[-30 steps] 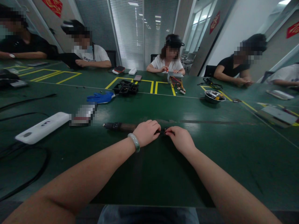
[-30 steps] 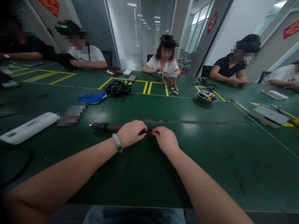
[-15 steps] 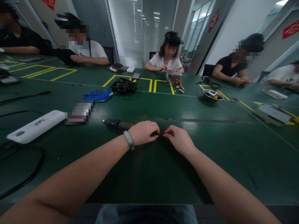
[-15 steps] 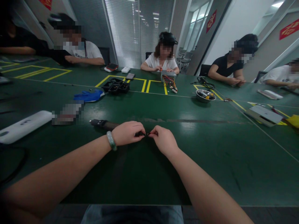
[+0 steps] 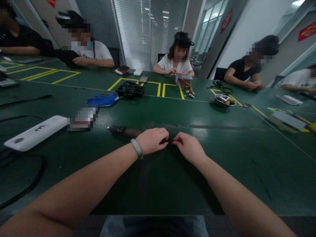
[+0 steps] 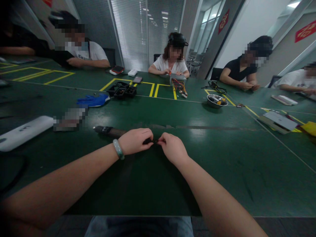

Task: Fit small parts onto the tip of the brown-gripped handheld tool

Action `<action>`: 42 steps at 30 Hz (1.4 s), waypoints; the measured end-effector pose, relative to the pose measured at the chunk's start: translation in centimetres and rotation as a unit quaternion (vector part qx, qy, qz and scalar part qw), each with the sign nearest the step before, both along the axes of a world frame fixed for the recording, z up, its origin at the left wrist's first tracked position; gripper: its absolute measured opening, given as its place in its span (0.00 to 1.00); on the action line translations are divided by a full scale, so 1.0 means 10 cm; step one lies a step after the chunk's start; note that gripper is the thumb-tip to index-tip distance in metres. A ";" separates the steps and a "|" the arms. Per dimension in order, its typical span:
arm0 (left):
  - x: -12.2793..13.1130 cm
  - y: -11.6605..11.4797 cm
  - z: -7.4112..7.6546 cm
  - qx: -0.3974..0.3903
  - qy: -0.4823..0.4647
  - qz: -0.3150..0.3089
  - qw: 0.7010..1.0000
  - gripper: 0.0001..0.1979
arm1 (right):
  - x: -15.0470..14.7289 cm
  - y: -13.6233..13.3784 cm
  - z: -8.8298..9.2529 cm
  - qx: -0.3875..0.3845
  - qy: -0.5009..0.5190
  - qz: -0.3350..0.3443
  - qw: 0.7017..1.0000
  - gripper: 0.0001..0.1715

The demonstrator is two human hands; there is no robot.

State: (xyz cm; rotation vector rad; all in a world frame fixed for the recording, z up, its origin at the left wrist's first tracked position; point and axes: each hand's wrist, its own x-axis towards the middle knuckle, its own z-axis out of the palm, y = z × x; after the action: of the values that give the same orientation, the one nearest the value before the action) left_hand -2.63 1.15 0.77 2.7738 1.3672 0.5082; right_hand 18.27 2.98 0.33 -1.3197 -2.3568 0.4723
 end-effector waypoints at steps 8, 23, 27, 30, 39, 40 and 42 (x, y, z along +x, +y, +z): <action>-0.01 -0.01 0.02 0.013 0.011 -0.024 1.000 0.05 | -0.03 -0.07 0.02 0.033 -0.028 0.020 0.999 0.02; -0.06 0.04 0.05 -0.024 -0.005 -0.066 0.998 0.06 | -0.09 -0.08 -0.06 0.030 -0.017 0.040 0.999 0.03; -0.05 0.04 0.06 -0.027 -0.005 -0.065 0.998 0.06 | -0.09 -0.07 -0.08 0.017 -0.001 0.036 0.999 0.02; -0.05 0.03 0.06 -0.027 -0.001 -0.062 0.998 0.06 | -0.09 -0.06 -0.08 0.013 0.010 0.035 0.999 0.01; -0.05 0.03 0.04 -0.020 -0.004 -0.058 0.998 0.06 | -0.09 -0.07 -0.04 -0.031 0.045 0.016 0.998 0.02; -0.05 0.03 0.03 -0.020 -0.003 -0.056 0.998 0.06 | -0.09 -0.08 -0.04 -0.032 0.045 0.013 0.998 0.02; -0.05 0.02 0.03 -0.021 -0.001 -0.053 0.998 0.06 | -0.09 -0.08 -0.04 -0.031 0.046 0.010 0.998 0.02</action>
State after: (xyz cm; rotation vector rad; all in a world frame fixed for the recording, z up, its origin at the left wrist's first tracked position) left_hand -3.09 1.40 1.07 2.7927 1.2066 0.4741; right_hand 17.36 2.17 -0.10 -1.2740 -2.2999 0.6049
